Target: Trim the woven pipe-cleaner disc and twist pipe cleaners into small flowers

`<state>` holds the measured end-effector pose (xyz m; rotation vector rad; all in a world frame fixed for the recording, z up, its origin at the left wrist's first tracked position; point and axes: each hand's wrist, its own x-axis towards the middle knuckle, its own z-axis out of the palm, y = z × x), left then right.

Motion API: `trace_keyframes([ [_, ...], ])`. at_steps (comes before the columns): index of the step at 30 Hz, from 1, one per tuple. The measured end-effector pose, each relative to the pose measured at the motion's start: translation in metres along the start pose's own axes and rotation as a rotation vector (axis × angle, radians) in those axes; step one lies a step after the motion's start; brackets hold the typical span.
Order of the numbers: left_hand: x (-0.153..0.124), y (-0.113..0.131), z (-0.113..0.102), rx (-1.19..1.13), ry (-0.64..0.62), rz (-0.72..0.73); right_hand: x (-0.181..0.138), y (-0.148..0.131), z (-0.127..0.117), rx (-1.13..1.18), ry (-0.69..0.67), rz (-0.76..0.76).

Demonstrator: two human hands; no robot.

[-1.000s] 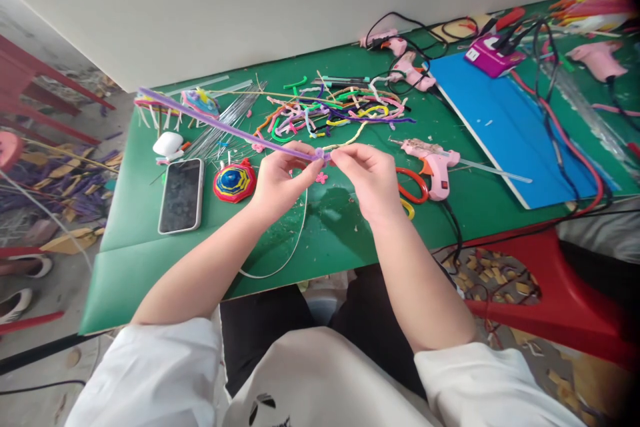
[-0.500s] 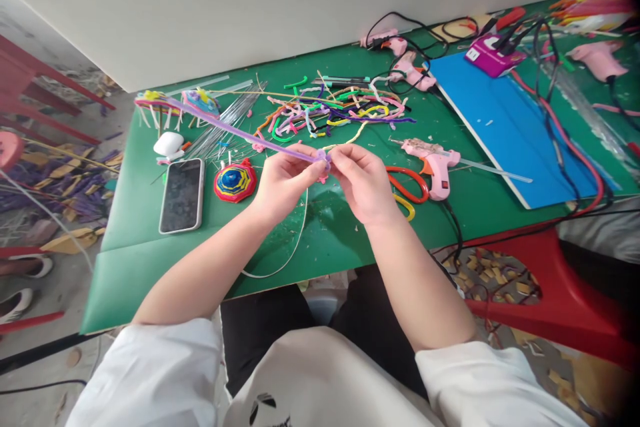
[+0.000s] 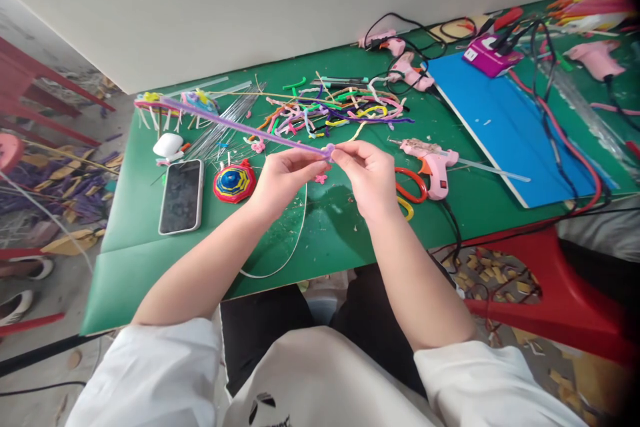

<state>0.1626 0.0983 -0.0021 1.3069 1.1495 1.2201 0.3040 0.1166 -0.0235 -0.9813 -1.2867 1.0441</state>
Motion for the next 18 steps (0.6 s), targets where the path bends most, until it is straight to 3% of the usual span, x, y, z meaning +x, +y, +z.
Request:
trace_keyframes([
  [3, 0.0011, -0.0022, -0.0012, -0.017, 0.007, -0.023, -0.0007, -0.0006, 0.0007, -0.036, 0.024, -0.014],
  [9, 0.0028, -0.0030, -0.0038, 0.003, 0.036, 0.012, -0.0015, -0.0053, -0.0015, -0.113, -0.063, -0.030],
  [18, 0.0003, -0.0059, 0.0013, -0.013, 0.047, -0.007, -0.0071, -0.0008, 0.0058, -0.244, -0.003, -0.101],
])
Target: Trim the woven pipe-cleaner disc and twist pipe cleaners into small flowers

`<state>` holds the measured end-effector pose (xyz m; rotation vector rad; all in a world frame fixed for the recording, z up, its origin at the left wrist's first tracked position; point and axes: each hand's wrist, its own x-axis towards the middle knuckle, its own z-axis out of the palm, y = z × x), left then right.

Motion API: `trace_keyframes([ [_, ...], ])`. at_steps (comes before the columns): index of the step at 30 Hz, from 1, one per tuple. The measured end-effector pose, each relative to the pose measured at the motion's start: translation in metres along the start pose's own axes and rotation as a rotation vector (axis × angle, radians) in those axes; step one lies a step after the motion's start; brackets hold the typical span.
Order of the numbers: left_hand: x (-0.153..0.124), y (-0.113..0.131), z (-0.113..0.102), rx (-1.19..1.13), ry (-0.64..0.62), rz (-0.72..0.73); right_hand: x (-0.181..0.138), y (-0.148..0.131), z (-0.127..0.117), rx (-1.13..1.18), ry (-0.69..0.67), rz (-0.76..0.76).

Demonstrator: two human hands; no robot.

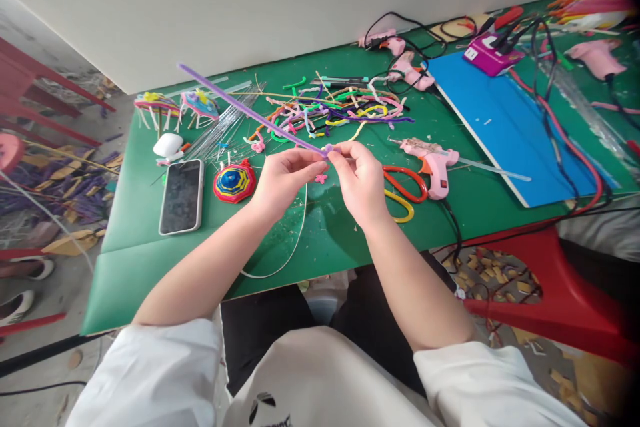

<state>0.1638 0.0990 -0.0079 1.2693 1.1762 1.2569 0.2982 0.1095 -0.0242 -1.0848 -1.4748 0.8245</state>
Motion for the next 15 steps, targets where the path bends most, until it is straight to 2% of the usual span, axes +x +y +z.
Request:
trace_keyframes([
  [3, 0.001, 0.002, -0.001, 0.030, -0.013, 0.020, 0.001, 0.000, -0.001, 0.004, 0.006, 0.001],
  [7, 0.006, 0.011, -0.012, 0.119, -0.112, 0.074, 0.006, -0.002, -0.007, 0.113, -0.060, 0.066],
  [11, 0.010, 0.015, -0.022, 0.135, -0.057, 0.166, 0.008, -0.003, -0.009, 0.159, -0.118, 0.107],
  [15, 0.010, 0.015, -0.022, 0.171, -0.020, 0.188, 0.005, -0.004, -0.007, 0.115, -0.150, 0.096],
])
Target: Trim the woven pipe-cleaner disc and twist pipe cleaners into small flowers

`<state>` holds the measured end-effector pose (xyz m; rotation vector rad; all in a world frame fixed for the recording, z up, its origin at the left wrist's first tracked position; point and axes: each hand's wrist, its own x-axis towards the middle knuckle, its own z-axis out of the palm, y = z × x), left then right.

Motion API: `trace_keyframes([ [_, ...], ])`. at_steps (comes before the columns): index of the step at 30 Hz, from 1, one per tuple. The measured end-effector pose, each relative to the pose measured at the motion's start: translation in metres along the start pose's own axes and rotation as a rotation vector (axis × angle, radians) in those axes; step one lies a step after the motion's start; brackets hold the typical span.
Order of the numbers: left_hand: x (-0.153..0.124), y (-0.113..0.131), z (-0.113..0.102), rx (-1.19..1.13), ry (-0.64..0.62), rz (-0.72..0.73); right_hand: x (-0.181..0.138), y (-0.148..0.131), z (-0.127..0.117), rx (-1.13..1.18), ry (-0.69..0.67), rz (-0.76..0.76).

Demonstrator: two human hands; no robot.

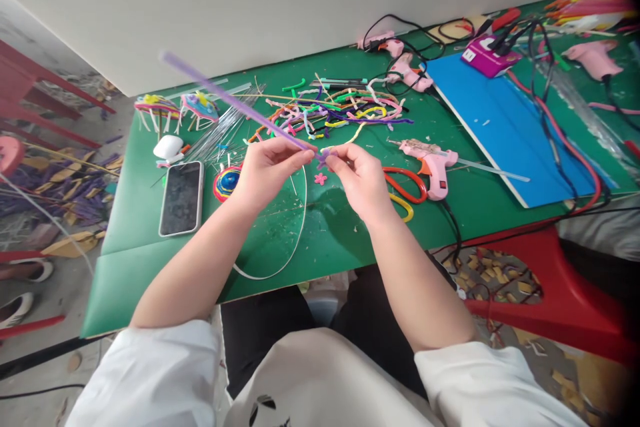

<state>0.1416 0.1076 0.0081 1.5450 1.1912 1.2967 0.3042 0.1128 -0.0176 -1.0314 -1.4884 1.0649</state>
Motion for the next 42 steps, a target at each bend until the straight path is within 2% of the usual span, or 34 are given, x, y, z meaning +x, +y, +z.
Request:
trace_keyframes([
  [6, -0.001, 0.003, 0.001, 0.029, 0.033, -0.009, -0.004, -0.004, 0.000, -0.251, -0.085, -0.196],
  [10, -0.001, 0.004, 0.001, 0.063, 0.005, 0.005, -0.005, -0.006, -0.001, -0.363, -0.146, -0.302],
  [17, -0.005, 0.003, 0.003, 0.291, -0.078, 0.100, -0.005, -0.004, 0.000, -0.614, -0.221, -0.354],
  [21, -0.006, 0.006, 0.005, 0.459, -0.091, 0.202, -0.006, 0.002, 0.003, -0.662, -0.251, -0.315],
  [24, -0.007, 0.010, 0.004, 0.506, -0.098, 0.264, -0.006, 0.006, 0.007, -0.616, -0.271, -0.296],
  [27, -0.005, 0.011, 0.002, 0.440, -0.086, 0.251, -0.006, 0.006, 0.011, -0.549, -0.233, -0.269],
  [30, -0.002, 0.008, -0.001, 0.320, -0.073, 0.210, -0.004, 0.003, 0.010, -0.415, -0.128, -0.245],
  [35, -0.004, 0.001, 0.002, 0.204, -0.131, 0.167, -0.002, 0.003, 0.007, -0.084, 0.068, -0.200],
  [38, -0.008, 0.003, 0.005, 0.226, -0.081, 0.248, -0.002, 0.004, 0.007, 0.044, 0.090, -0.192],
  [42, -0.011, 0.008, 0.004, 0.441, 0.059, 0.505, -0.003, 0.002, 0.004, 0.112, 0.032, -0.233],
])
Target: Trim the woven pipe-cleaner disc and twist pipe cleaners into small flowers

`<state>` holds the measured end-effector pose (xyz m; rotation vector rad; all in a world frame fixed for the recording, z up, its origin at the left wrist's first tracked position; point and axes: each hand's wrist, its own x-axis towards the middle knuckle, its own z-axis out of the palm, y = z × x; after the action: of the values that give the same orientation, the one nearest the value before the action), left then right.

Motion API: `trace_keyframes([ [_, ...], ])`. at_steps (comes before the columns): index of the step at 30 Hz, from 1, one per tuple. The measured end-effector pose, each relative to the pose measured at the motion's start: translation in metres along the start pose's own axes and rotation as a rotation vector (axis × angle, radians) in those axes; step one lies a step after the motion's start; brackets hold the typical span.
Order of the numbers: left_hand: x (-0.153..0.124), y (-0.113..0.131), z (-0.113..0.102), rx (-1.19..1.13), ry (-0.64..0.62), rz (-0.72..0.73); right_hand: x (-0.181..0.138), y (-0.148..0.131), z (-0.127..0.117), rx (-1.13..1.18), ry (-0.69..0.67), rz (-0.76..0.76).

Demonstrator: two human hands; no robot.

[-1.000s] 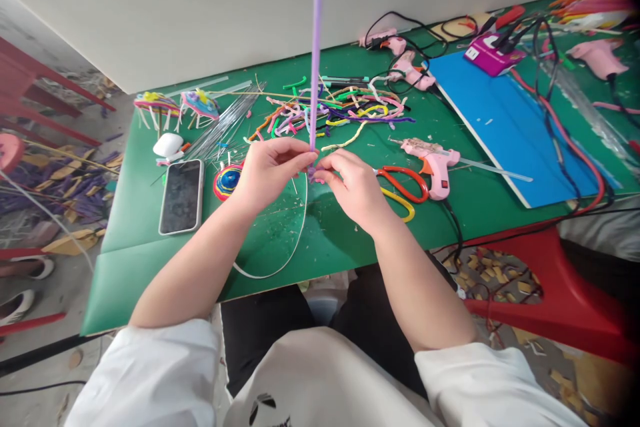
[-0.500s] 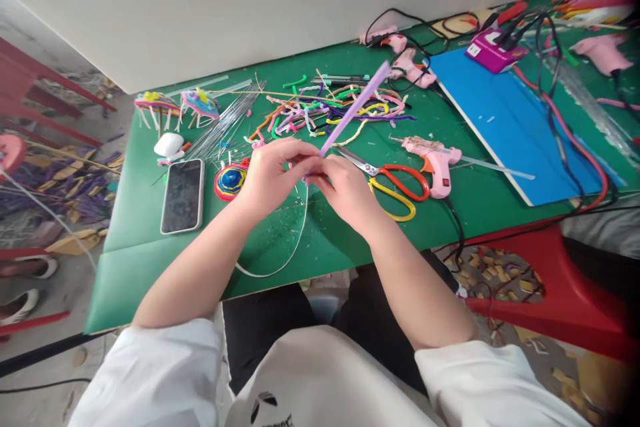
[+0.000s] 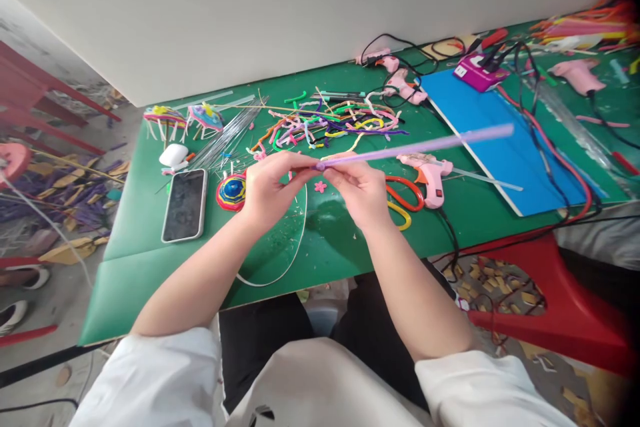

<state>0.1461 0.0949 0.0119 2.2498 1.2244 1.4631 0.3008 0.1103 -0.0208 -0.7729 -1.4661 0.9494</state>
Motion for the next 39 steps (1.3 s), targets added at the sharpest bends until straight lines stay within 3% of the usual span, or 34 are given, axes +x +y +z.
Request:
trace_keyframes([
  [4, -0.003, -0.002, -0.003, 0.195, 0.070, 0.249, 0.001, -0.006, -0.003, 0.029, 0.027, -0.047],
  [6, -0.005, -0.003, -0.002, 0.190, 0.080, 0.250, 0.001, -0.009, -0.004, 0.052, 0.044, -0.016],
  [8, -0.004, -0.002, -0.001, 0.059, 0.053, 0.105, 0.001, -0.011, -0.005, 0.103, 0.051, 0.022],
  [13, 0.005, 0.004, -0.004, -0.588, -0.175, -0.481, 0.003, -0.011, -0.007, 0.194, 0.060, -0.003],
  [16, 0.008, 0.010, -0.006, -0.745, -0.188, -0.633, 0.003, -0.010, -0.008, 0.129, 0.039, 0.006],
  [23, 0.006, 0.017, -0.004, -0.631, -0.072, -0.622, 0.002, -0.014, -0.007, 0.056, 0.027, -0.012],
  [27, 0.005, 0.018, -0.005, -0.643, -0.090, -0.579, 0.001, -0.014, -0.005, 0.058, 0.064, 0.079],
  [33, 0.005, 0.015, -0.005, -0.667, -0.132, -0.541, 0.001, 0.000, -0.002, 0.293, 0.002, 0.261],
  [39, 0.004, 0.010, -0.001, -0.704, -0.125, -0.596, 0.001, 0.002, -0.002, 0.321, -0.027, 0.283],
])
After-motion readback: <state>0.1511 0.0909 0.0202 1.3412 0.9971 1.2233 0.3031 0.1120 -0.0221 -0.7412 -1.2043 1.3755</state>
